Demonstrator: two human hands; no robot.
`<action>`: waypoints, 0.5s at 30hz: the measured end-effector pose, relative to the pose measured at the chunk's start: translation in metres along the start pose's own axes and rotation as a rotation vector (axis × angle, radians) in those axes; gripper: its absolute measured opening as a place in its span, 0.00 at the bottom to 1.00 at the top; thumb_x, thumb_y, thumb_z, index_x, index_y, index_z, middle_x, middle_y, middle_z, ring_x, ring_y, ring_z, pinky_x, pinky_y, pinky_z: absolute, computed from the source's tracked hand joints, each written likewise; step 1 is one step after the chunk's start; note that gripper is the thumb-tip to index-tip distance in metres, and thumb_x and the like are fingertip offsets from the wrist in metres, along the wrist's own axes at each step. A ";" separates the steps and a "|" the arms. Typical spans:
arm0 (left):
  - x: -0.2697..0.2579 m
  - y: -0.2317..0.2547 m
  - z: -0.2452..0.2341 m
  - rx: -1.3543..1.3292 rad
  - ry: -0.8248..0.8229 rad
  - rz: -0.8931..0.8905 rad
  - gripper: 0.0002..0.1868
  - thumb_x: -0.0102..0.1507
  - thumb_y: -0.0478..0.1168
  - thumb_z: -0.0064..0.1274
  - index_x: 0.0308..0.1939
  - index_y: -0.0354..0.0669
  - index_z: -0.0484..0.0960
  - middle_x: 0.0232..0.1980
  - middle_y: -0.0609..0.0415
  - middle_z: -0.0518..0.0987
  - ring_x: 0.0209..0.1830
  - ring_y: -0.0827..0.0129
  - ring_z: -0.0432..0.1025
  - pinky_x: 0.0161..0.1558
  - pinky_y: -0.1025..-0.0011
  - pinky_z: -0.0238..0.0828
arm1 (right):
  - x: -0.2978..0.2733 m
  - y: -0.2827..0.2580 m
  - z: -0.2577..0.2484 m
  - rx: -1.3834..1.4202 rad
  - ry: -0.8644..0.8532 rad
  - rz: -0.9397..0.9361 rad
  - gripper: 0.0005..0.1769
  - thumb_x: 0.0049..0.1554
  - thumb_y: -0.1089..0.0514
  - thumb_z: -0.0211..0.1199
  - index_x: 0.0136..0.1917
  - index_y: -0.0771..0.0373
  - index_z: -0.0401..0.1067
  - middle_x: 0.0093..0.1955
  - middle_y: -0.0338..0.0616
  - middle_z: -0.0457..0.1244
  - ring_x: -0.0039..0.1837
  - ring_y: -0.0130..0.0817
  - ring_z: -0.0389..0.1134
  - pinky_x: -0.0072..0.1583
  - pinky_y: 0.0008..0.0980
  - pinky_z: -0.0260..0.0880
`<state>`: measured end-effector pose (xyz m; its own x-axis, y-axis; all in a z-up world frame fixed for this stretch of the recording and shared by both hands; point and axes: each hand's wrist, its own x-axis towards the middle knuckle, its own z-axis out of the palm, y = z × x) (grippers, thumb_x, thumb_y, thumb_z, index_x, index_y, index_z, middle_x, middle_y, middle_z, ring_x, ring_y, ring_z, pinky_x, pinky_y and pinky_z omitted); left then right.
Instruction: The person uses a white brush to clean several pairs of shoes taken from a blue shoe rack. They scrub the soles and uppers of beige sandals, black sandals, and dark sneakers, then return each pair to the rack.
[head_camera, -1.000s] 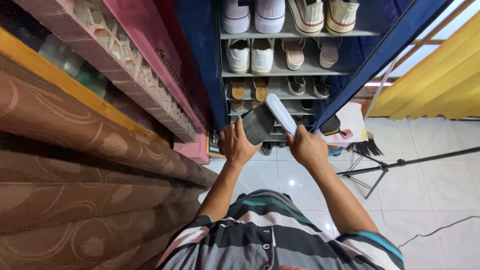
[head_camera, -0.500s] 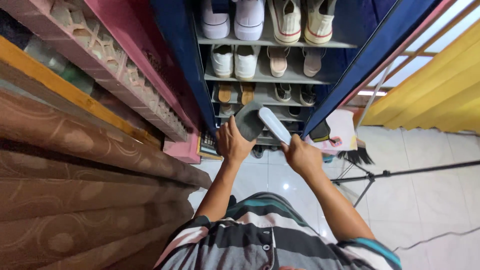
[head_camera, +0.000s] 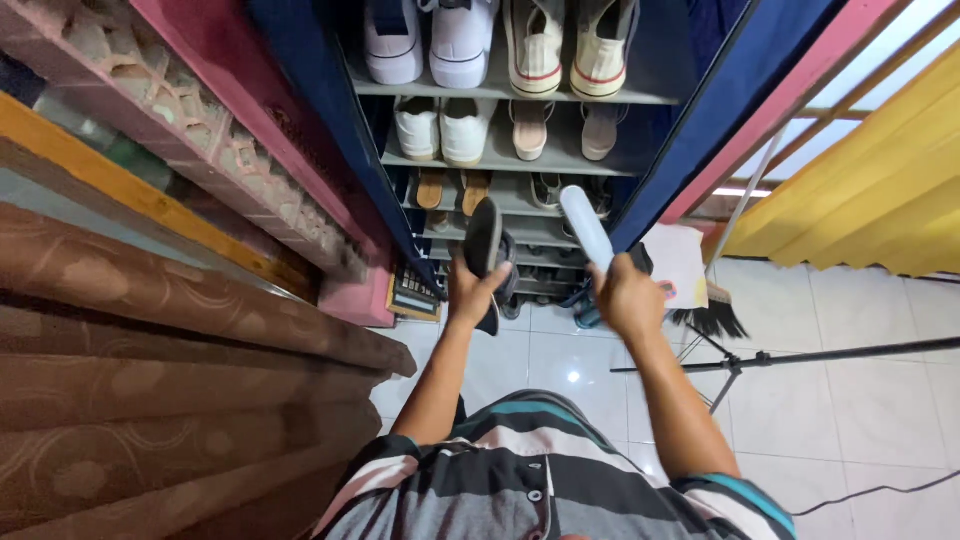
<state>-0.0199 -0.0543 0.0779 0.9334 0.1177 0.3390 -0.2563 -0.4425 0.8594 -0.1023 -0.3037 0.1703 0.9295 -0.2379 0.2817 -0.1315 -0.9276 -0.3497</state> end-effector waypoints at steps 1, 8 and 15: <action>0.004 -0.018 0.012 -0.001 0.003 0.001 0.52 0.50 0.55 0.72 0.68 0.32 0.64 0.60 0.37 0.71 0.61 0.47 0.66 0.60 0.55 0.63 | -0.004 -0.004 0.010 0.000 0.001 -0.003 0.22 0.61 0.43 0.66 0.40 0.62 0.65 0.30 0.54 0.65 0.33 0.59 0.69 0.36 0.56 0.66; -0.014 -0.059 0.044 -1.245 -0.361 -0.574 0.34 0.68 0.60 0.52 0.67 0.39 0.70 0.60 0.51 0.77 0.58 0.63 0.72 0.60 0.60 0.69 | -0.002 -0.009 0.024 0.108 -0.089 -0.230 0.24 0.58 0.41 0.67 0.41 0.63 0.64 0.29 0.59 0.64 0.33 0.62 0.68 0.35 0.57 0.66; -0.026 -0.061 0.043 -1.447 -0.489 -0.445 0.50 0.66 0.72 0.46 0.76 0.34 0.63 0.68 0.44 0.73 0.67 0.55 0.70 0.67 0.55 0.68 | -0.024 -0.001 0.024 0.248 -0.142 -0.409 0.23 0.55 0.42 0.65 0.40 0.64 0.64 0.27 0.57 0.65 0.31 0.62 0.67 0.35 0.57 0.65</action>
<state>-0.0181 -0.0686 0.0001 0.9098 -0.4095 0.0672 0.3013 0.7634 0.5714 -0.1162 -0.2895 0.1421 0.9276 0.1889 0.3223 0.3241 -0.8359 -0.4430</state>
